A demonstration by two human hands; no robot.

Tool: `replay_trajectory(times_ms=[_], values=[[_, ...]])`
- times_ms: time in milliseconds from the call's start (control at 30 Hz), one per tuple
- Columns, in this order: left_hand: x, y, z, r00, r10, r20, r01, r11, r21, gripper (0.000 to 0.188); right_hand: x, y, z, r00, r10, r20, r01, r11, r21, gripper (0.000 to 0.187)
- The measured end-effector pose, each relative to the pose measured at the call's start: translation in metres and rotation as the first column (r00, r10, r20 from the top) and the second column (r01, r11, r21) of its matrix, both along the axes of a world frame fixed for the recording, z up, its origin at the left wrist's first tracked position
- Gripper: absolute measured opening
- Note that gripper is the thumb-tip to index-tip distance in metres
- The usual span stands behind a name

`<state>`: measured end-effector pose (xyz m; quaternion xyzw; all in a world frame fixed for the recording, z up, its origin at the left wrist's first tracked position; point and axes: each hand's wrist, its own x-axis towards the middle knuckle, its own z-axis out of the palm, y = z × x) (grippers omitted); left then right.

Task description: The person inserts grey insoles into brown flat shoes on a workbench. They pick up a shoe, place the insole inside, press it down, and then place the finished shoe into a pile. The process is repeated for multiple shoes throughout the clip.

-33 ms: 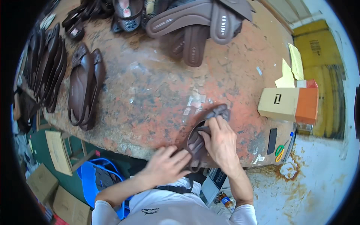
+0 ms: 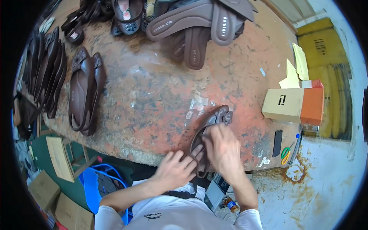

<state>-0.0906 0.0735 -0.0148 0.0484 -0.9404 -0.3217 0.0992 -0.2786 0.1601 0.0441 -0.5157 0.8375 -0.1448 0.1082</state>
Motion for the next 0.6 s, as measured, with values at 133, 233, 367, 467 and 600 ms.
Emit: replay_trajectory(times_ms=[133,233,367,467,600], values=[[-0.020,0.030,-0.020,0.965,-0.055,0.257,0.073,0.995,-0.062,0.030,0.094,0.053,0.035,0.993,-0.064,0.097,0.041,0.975,0.220,0.095],[-0.019,0.029,-0.022,0.968,-0.096,0.231,0.126,0.985,-0.119,0.032,0.076,0.040,-0.003,0.985,-0.158,0.071,0.131,0.947,0.294,0.113],[-0.024,0.026,-0.014,0.985,-0.013,0.170,0.031,0.994,-0.102,0.036,0.037,0.007,-0.028,0.957,-0.256,0.138,0.227,0.954,0.197,0.118],[-0.017,0.034,-0.028,0.993,0.024,0.119,-0.007,0.989,-0.148,0.040,0.070,0.030,-0.022,0.972,-0.193,0.133,0.173,0.974,0.147,0.113],[-0.028,0.029,-0.007,0.955,-0.074,0.286,0.113,0.986,-0.123,0.040,0.006,-0.023,-0.016,0.934,-0.286,0.215,0.184,0.899,0.397,0.114]])
